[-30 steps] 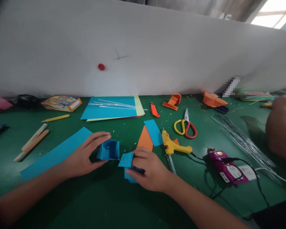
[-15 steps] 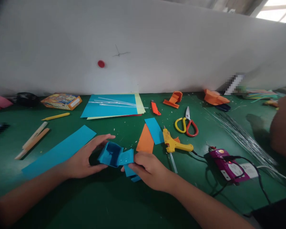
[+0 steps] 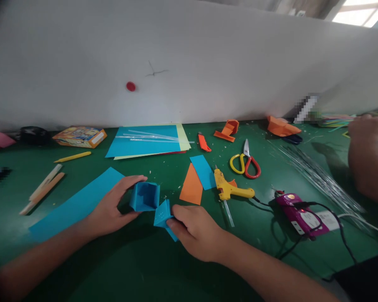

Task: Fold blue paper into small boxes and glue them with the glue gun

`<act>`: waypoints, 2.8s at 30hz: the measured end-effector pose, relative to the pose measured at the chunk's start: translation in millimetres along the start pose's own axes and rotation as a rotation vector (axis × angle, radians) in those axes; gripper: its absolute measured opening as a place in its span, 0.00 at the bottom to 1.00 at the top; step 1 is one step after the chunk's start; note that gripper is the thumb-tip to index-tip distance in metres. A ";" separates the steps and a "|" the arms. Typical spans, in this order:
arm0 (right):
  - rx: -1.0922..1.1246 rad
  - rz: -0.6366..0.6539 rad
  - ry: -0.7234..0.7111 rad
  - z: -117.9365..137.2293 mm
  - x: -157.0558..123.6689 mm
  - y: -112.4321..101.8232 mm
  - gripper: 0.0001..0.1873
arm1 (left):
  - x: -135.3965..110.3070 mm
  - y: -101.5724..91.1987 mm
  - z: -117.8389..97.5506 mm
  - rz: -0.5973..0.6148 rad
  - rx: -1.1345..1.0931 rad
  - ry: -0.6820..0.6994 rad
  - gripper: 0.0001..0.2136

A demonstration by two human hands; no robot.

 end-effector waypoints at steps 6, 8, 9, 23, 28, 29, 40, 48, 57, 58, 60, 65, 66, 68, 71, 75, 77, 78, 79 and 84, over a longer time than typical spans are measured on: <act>-0.276 -0.084 -0.022 4.3 -1.0 -6.2 0.06 | -3.5 8.8 -8.6 0.005 -0.031 -0.043 0.35; -0.425 -0.158 -0.031 7.5 -2.8 -11.0 0.06 | -4.5 13.9 -9.0 0.037 -0.062 -0.063 0.35; -0.495 -0.199 -0.028 9.4 -3.9 -13.9 0.07 | -4.7 16.5 -8.0 0.052 -0.070 -0.080 0.36; -1.008 -0.046 -0.112 31.5 5.6 -19.9 0.03 | -8.0 31.2 1.2 0.074 0.003 -0.159 0.42; -1.132 0.096 -0.194 46.3 16.9 -25.3 0.07 | -9.4 31.7 -3.0 0.122 -0.016 -0.099 0.43; -1.147 0.124 -0.208 49.3 19.1 -26.1 0.07 | -9.4 30.8 -5.0 0.130 -0.015 -0.079 0.42; -0.955 0.079 -0.289 61.1 22.2 -24.8 0.04 | -11.5 2.3 -53.3 -0.027 0.071 0.258 0.27; -0.092 -0.197 -0.166 24.2 6.9 -39.7 0.08 | -5.2 -8.2 -51.8 -0.012 -0.051 0.161 0.32; 0.867 -0.274 0.088 -6.4 -2.9 -14.1 0.16 | 1.0 8.1 -41.9 -0.047 -0.211 -0.024 0.30; 0.949 -0.233 0.073 -4.6 -0.8 -9.0 0.16 | 3.1 8.6 -43.8 -0.059 -0.258 -0.017 0.30; 1.054 -0.163 0.034 0.4 3.6 -1.4 0.16 | 7.9 12.3 -47.0 -0.049 -0.362 -0.021 0.30; 1.093 -0.103 0.009 8.8 13.2 6.1 0.17 | 15.5 22.2 -54.4 -0.042 -0.580 -0.061 0.26; 1.092 -0.108 0.000 10.2 14.6 6.0 0.17 | 15.6 21.8 -55.8 -0.063 -0.591 -0.062 0.24; 1.088 -0.128 -0.017 11.6 16.5 5.5 0.16 | 14.7 19.4 -59.3 -0.100 -0.589 -0.046 0.20; 1.084 -0.139 -0.006 9.9 18.1 8.6 0.17 | 12.5 14.8 -63.3 -0.136 -0.612 -0.001 0.14; 1.120 -0.119 0.011 7.4 18.4 16.6 0.17 | 11.2 17.5 -60.8 -0.127 -0.741 -0.014 0.11; 1.129 -0.124 0.016 6.1 17.8 18.6 0.17 | 11.3 22.2 -58.1 -0.107 -0.809 -0.046 0.11; 1.126 -0.128 0.020 5.6 17.5 19.1 0.17 | 11.3 24.2 -56.4 -0.103 -0.833 -0.064 0.11; 1.118 -0.127 0.022 5.4 17.1 19.6 0.17 | 11.2 25.8 -54.7 -0.102 -0.847 -0.082 0.11; 1.070 -0.112 -0.017 8.7 16.5 17.3 0.15 | 10.6 31.7 -49.4 -0.058 -0.839 -0.123 0.14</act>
Point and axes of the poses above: each hand's wrist, its own x-axis towards the middle knuckle, its own y-axis out of the palm, z = x × y, the point moved 8 cm from there along x, towards the middle knuckle, and after that the axes turned 14 degrees about -x, right-handed, at the moved point
